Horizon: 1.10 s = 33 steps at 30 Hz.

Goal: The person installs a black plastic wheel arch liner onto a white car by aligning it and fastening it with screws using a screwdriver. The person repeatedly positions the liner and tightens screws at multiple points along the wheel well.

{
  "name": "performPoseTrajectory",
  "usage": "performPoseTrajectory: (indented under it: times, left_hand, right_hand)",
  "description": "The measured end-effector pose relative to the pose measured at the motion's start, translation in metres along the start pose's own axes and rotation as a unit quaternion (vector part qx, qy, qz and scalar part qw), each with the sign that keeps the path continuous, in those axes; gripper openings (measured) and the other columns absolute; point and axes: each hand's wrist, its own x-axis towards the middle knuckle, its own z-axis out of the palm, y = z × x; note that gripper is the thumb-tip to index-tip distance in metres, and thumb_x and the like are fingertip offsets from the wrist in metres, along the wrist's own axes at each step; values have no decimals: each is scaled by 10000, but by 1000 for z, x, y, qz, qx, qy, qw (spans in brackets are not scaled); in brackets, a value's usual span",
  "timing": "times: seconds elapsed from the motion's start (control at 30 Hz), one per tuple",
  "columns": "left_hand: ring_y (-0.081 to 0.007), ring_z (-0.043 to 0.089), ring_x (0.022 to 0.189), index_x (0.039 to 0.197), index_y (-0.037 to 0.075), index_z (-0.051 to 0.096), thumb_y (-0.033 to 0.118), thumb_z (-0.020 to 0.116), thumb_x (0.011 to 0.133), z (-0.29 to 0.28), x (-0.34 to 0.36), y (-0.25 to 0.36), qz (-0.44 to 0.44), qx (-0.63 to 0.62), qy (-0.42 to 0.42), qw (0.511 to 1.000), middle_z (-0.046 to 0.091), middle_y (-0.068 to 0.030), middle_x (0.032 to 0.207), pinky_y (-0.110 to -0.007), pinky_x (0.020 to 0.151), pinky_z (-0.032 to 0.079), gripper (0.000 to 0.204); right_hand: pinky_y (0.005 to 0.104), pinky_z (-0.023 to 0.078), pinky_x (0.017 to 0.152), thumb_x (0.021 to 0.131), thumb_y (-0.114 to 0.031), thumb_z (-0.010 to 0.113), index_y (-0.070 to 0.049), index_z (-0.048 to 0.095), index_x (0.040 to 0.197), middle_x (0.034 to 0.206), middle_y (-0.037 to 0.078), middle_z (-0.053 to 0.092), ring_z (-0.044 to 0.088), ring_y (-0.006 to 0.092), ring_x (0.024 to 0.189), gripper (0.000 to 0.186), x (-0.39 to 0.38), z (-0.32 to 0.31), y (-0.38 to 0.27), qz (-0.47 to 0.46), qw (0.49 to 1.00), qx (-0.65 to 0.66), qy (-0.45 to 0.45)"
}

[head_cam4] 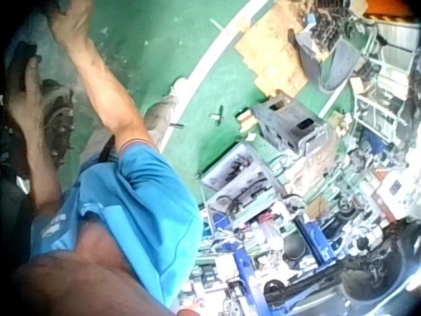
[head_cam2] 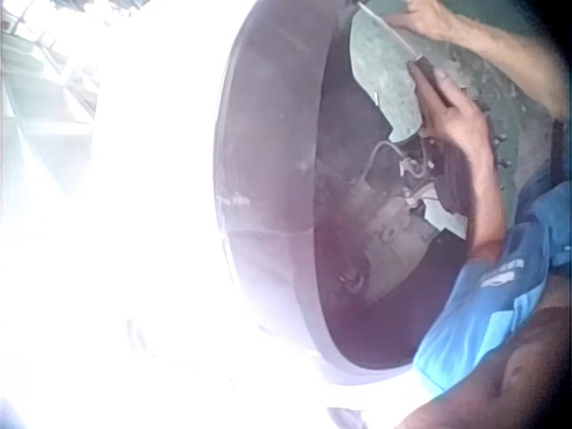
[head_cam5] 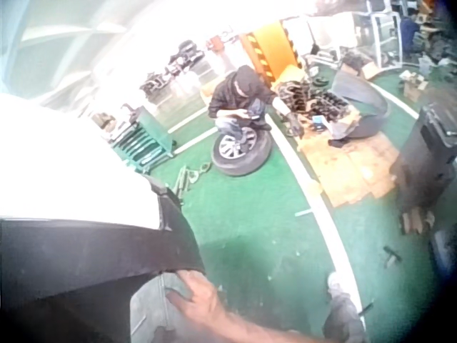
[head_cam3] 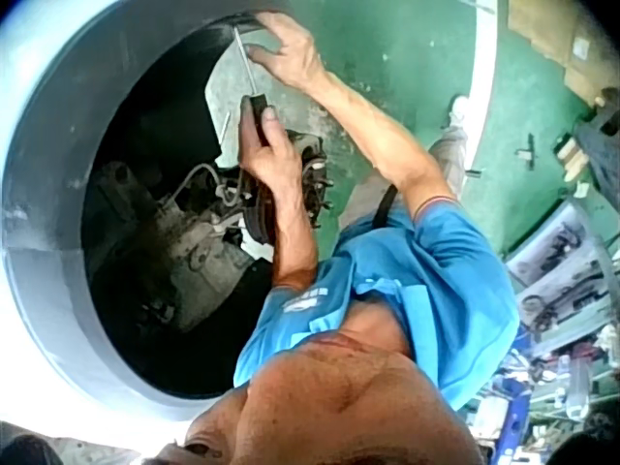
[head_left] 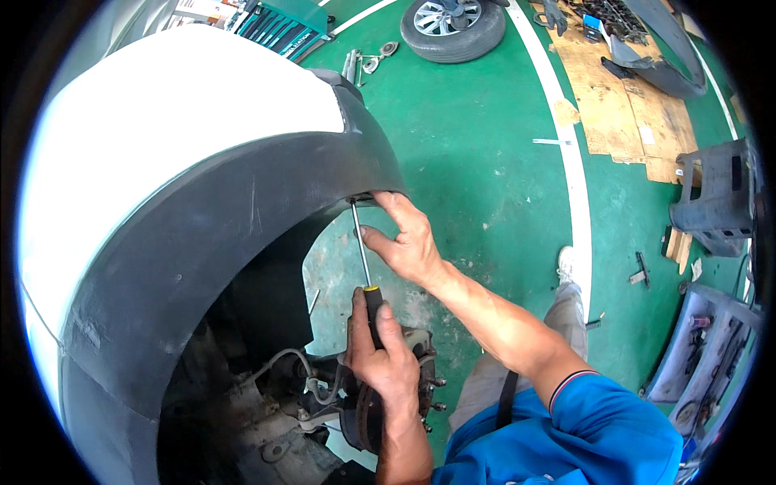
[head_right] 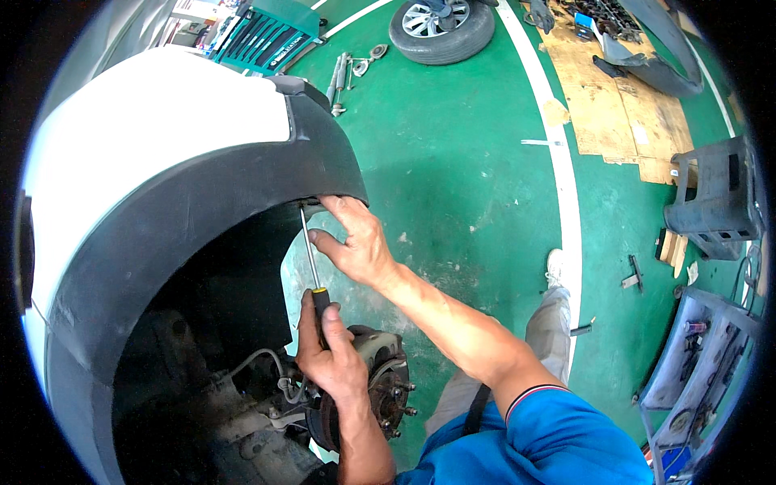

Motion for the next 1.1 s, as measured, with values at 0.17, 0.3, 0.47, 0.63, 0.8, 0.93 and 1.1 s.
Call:
performPoseTrajectory:
  times: [0.17,0.3,0.47,0.63,0.8,0.93,1.1]
  left_hand:
    - [-131,529,608,1492,-25,381,324,540,1016,-10,4,3,-231,-510,-99,823,636,-157,1055,-241,473,417,611]
    - [-118,478,526,1474,-15,375,382,485,1050,-15,8,-12,-369,-741,-189,529,632,-138,967,-226,424,397,590]
    - [-73,523,545,1332,-24,574,210,567,1013,0,9,-1,-79,-49,-34,995,653,-76,855,-231,459,382,395]
    - [-122,555,600,1431,17,498,177,576,998,-11,9,3,-134,-262,-58,954,670,-132,1002,-226,513,432,468]
    - [-145,496,563,1478,17,402,350,512,1041,-24,8,-20,-376,-762,-145,506,599,-181,1102,-214,451,435,561]
    - [-109,505,584,1412,-15,498,281,553,1028,-19,11,-1,-275,-447,-129,841,637,-153,1042,-208,432,378,488]
    - [-73,524,631,1340,-59,571,152,646,963,-9,9,-5,-1,-12,0,1000,667,-87,955,-219,542,412,439]
  right_hand:
    - [357,503,923,768,5,780,30,590,1274,1174,188,660,654,307,1070,541,0,-1,2,-13,1000,2,-1]
    - [418,507,883,764,-78,795,7,615,1239,1064,185,679,655,359,1011,516,0,2,-2,2,1000,7,6]
    - [387,509,891,765,-28,793,25,602,1233,1108,188,668,657,333,1026,509,-1,1,-2,-2,1000,-12,7]
    - [373,504,914,767,15,785,35,583,1259,1158,189,660,653,317,1069,532,1,-1,0,-15,1000,-6,4]
    - [363,497,929,769,22,777,32,573,1286,1179,194,656,649,315,1089,556,-1,1,-3,-16,1000,-5,-2]
    - [360,491,947,768,16,771,33,571,1293,1193,199,649,643,319,1104,563,-5,3,0,3,1000,-7,-6]
    - [377,477,986,773,-12,769,34,542,1331,1236,210,628,620,343,1154,604,-4,3,-5,10,1000,-16,-4]
